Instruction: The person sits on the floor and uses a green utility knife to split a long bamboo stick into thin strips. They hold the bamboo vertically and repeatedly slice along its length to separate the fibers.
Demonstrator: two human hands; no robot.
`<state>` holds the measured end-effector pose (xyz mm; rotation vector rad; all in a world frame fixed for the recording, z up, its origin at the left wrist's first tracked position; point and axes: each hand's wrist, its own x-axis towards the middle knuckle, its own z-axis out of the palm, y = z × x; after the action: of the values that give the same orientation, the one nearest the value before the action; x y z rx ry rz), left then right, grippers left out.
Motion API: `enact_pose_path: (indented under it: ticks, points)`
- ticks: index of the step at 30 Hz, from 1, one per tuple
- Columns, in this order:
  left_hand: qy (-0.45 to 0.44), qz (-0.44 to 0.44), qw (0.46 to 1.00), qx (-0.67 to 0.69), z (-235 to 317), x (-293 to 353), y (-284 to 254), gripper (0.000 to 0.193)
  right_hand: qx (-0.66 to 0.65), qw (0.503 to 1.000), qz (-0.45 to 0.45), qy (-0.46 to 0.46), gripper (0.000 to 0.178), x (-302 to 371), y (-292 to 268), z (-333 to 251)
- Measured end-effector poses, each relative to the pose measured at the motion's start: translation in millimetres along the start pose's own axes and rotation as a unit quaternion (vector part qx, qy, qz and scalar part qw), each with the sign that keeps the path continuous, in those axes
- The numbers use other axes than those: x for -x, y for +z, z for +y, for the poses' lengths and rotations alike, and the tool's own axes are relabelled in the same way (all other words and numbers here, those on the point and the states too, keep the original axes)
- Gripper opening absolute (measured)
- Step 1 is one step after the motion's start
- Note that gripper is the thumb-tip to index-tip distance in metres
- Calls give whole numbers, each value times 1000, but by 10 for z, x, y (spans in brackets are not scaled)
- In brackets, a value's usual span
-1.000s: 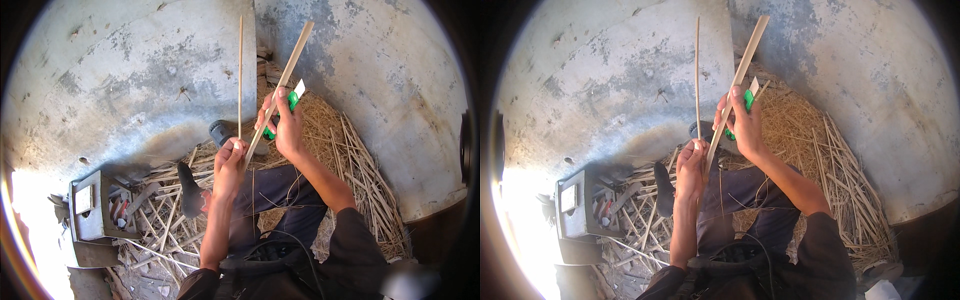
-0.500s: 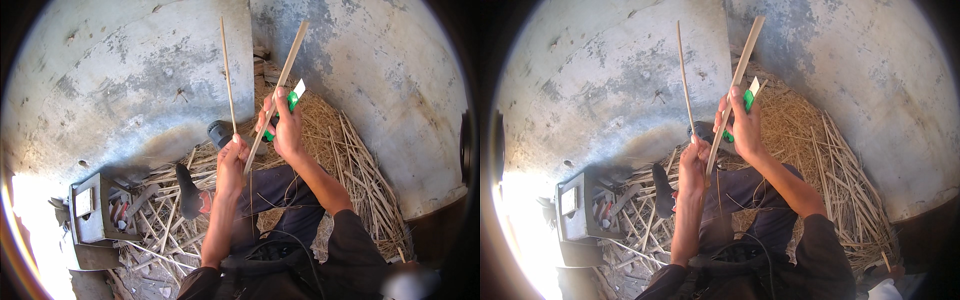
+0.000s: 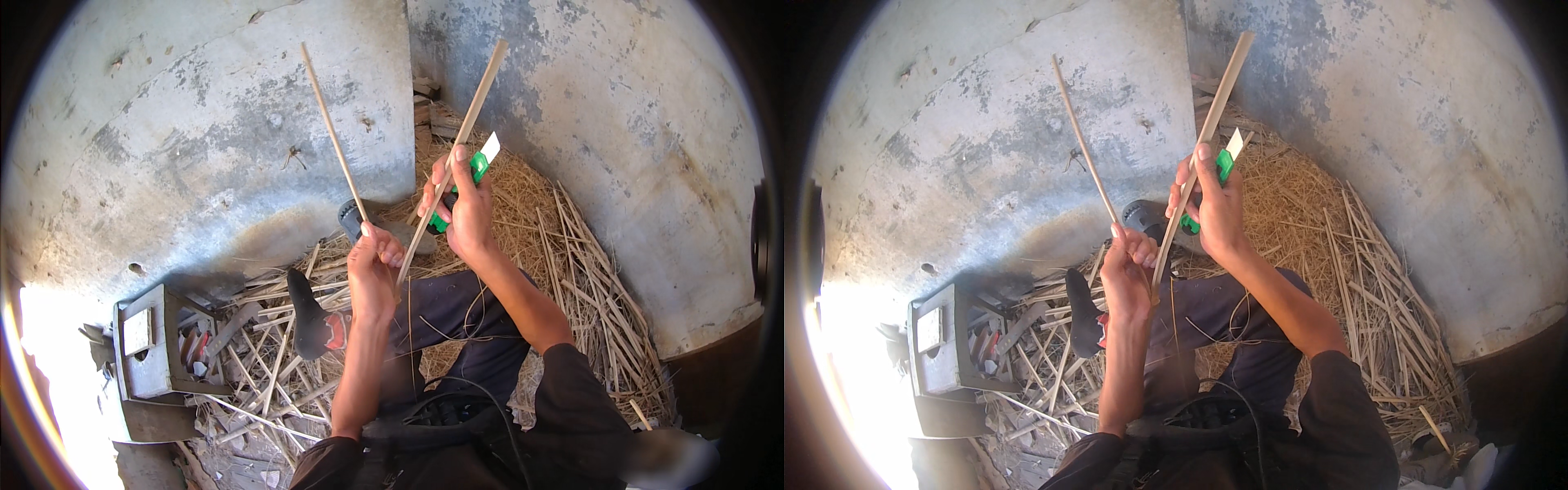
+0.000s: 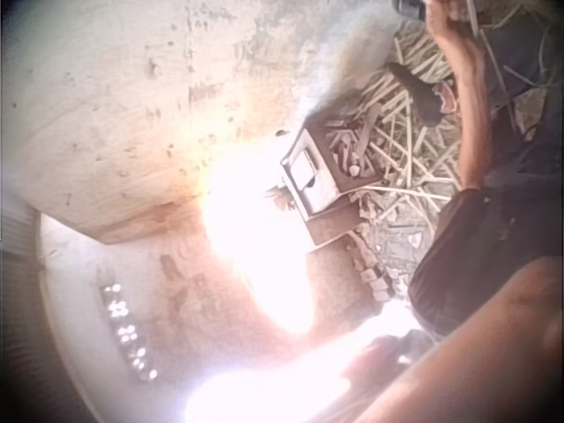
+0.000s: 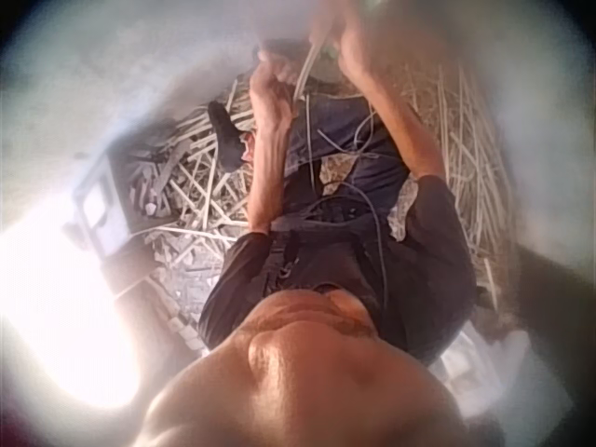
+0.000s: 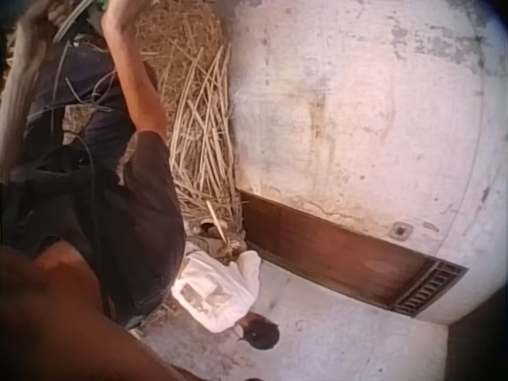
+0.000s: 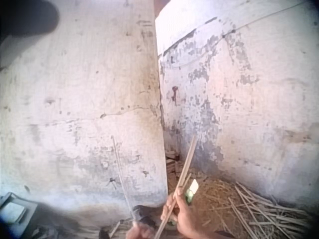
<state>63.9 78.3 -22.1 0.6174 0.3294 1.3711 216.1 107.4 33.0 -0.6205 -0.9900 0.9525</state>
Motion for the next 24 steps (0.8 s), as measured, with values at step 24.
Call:
enact_pose_path:
  ticks: [24]
  points:
    - [103, -21, 994, -13, 830, 151, -792, 44, -24, 963, 237, -130, 39, -456, -585, -485]
